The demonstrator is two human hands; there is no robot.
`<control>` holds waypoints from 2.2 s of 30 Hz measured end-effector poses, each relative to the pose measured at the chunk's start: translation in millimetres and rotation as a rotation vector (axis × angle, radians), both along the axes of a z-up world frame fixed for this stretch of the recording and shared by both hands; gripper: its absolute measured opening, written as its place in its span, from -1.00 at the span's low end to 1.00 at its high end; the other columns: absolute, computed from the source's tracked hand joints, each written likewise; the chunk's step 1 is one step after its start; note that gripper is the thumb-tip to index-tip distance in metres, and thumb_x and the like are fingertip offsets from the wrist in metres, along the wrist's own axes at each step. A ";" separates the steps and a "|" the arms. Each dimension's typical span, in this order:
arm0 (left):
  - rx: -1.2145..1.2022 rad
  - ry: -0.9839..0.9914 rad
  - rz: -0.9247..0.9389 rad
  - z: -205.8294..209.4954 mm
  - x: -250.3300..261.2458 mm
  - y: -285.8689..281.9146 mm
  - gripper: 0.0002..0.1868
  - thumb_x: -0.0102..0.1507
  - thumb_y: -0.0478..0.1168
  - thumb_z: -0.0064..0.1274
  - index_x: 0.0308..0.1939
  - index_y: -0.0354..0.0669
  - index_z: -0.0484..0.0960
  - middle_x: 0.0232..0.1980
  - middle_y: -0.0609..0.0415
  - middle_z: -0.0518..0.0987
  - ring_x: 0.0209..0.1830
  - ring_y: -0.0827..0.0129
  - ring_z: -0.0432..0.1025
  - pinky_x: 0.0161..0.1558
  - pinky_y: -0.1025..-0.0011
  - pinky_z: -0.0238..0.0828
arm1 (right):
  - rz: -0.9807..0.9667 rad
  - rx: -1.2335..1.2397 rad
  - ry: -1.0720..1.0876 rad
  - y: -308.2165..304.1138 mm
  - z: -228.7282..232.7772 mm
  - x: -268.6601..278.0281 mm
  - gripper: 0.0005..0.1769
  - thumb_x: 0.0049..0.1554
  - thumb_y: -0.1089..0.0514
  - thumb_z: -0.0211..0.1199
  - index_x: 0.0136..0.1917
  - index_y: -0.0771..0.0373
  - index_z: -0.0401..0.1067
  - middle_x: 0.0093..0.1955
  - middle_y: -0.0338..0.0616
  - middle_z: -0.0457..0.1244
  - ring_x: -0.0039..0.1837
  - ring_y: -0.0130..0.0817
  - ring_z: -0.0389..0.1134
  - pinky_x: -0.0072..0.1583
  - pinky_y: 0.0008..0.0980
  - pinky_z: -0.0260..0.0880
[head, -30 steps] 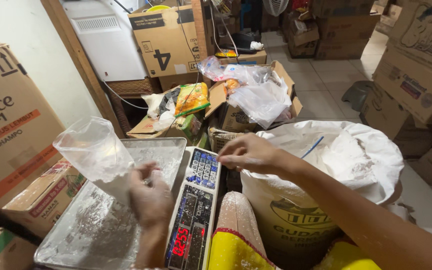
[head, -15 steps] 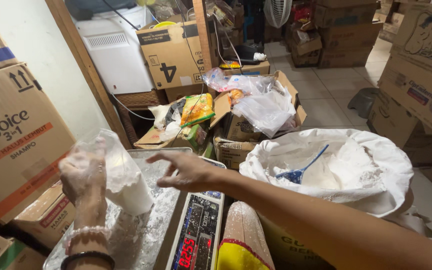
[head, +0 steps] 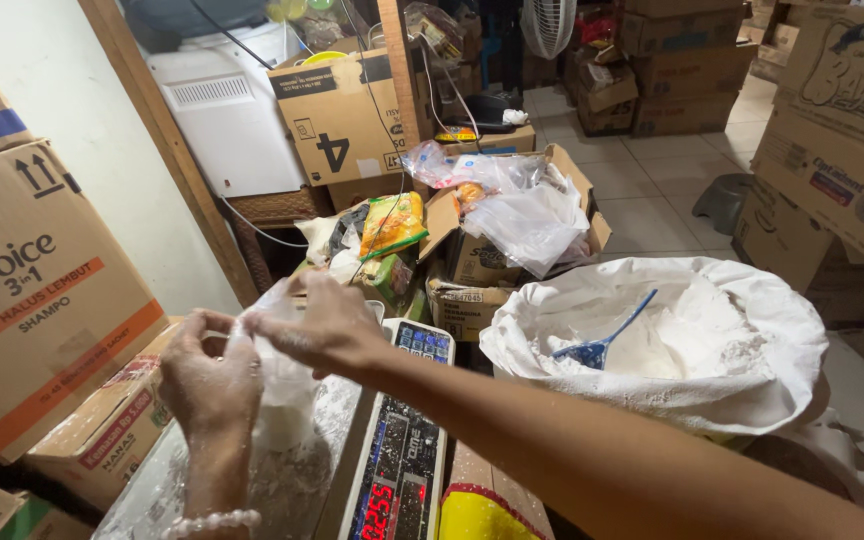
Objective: The person scoops white powder from a large sack into small plastic bags using a blue scoop, places each bag on a digital scale to measure the weight, and ties the bags shut. The process is repeated for multiple bags.
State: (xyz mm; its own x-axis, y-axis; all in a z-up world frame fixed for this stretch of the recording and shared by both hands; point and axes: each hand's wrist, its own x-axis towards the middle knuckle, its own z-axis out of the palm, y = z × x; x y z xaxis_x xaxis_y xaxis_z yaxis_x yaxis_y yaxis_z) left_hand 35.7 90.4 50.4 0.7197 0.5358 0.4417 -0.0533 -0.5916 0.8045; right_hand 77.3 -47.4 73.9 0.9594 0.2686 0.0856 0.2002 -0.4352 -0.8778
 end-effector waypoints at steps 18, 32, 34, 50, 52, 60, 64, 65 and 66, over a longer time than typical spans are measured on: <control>-0.180 0.207 -0.155 59.1 -31.8 7.9 -0.88 0.26 -0.26 0.19 -0.18 -0.21 0.61 -0.34 -0.04 0.71 -0.53 0.34 0.59 -0.45 0.42 0.59 | 0.002 -0.105 -0.250 12.2 15.9 -4.5 0.02 -0.24 -0.42 0.42 0.29 0.26 0.30 0.03 0.13 0.36 0.06 -0.03 0.44 0.07 -0.12 0.48; -0.240 0.060 -0.061 58.3 -36.8 30.7 -0.84 0.24 -0.37 0.21 -0.15 -0.38 0.60 -0.29 -0.14 0.68 -0.48 0.29 0.59 -0.43 0.42 0.60 | 0.038 0.214 0.047 -1.4 35.8 15.6 -0.84 0.01 0.30 0.38 -0.12 0.44 0.54 -0.27 0.04 0.42 -0.32 -0.38 0.49 -0.26 -0.46 0.58; -0.256 0.073 -0.058 61.3 -34.8 36.0 -0.81 0.23 -0.36 0.24 -0.15 -0.40 0.59 -0.32 -0.15 0.67 -0.49 0.29 0.59 -0.45 0.41 0.59 | 0.088 0.288 0.071 -4.3 37.8 18.8 -0.80 -0.03 0.31 0.43 -0.13 0.48 0.55 -0.27 0.03 0.42 -0.30 -0.39 0.48 -0.25 -0.43 0.61; -0.262 0.196 -0.072 64.5 -36.6 58.9 -0.76 0.29 -0.19 0.25 -0.18 -0.34 0.62 -0.38 -0.06 0.60 -0.49 0.36 0.50 -0.38 0.40 0.53 | 0.380 0.725 0.317 -36.1 19.5 55.1 -0.23 0.00 -0.10 0.50 0.36 0.23 0.30 0.26 0.01 0.21 0.19 -0.26 0.24 0.16 -0.25 0.37; -0.241 0.225 -0.077 66.3 -37.3 55.4 -0.76 0.29 -0.18 0.25 -0.18 -0.32 0.63 -0.37 -0.01 0.61 -0.47 0.36 0.50 -0.37 0.43 0.55 | 0.438 0.544 0.217 -38.3 8.0 51.3 0.07 -0.14 -0.25 0.51 0.48 0.21 0.17 0.46 0.13 0.14 0.36 -0.05 0.27 0.31 -0.08 0.38; -0.149 0.287 -0.344 72.3 -36.0 36.9 -0.71 0.25 -0.10 0.19 -0.13 -0.28 0.64 -0.47 -0.12 0.63 -0.55 0.27 0.43 -0.47 0.36 0.35 | 0.708 0.203 -0.058 3.0 -52.9 19.8 0.40 -0.38 -0.50 0.57 0.50 0.30 0.19 0.36 0.14 0.27 0.37 0.02 0.34 0.33 -0.03 0.43; -0.236 0.307 -0.434 60.4 -30.6 34.0 -0.68 0.28 -0.08 0.17 -0.12 -0.32 0.64 -0.45 -0.19 0.63 -0.50 0.21 0.45 -0.37 0.25 0.44 | 0.691 0.297 -0.043 18.4 -60.5 23.9 0.08 -0.24 -0.47 0.49 0.32 0.28 0.35 0.19 0.03 0.35 0.26 -0.09 0.42 0.27 -0.04 0.47; -0.262 0.312 -0.449 54.7 -28.5 35.0 -0.66 0.31 -0.08 0.17 -0.07 -0.35 0.64 -0.40 -0.21 0.66 -0.45 0.17 0.48 -0.31 0.18 0.52 | 0.709 0.299 -0.072 20.7 -60.8 24.3 -0.02 -0.16 -0.47 0.46 0.26 0.28 0.44 0.15 0.00 0.37 0.24 -0.15 0.42 0.25 -0.06 0.47; -0.288 0.317 -0.465 48.3 -25.6 38.0 -0.64 0.33 -0.08 0.17 -0.03 -0.38 0.63 -0.35 -0.24 0.69 -0.39 0.12 0.52 -0.25 0.10 0.59 | 0.680 0.316 -0.094 23.5 -60.9 24.1 -0.11 -0.08 -0.47 0.42 0.21 0.26 0.45 0.09 -0.02 0.37 0.16 -0.17 0.42 0.18 -0.08 0.47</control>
State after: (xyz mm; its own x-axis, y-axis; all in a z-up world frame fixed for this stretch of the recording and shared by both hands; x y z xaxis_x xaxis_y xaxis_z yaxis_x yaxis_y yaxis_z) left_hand 10.1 128.4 98.7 0.9780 0.2014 0.0538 0.0141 -0.3215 0.9468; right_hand 101.4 -23.9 13.0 0.5760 0.7478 0.3301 0.4150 0.0804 -0.9063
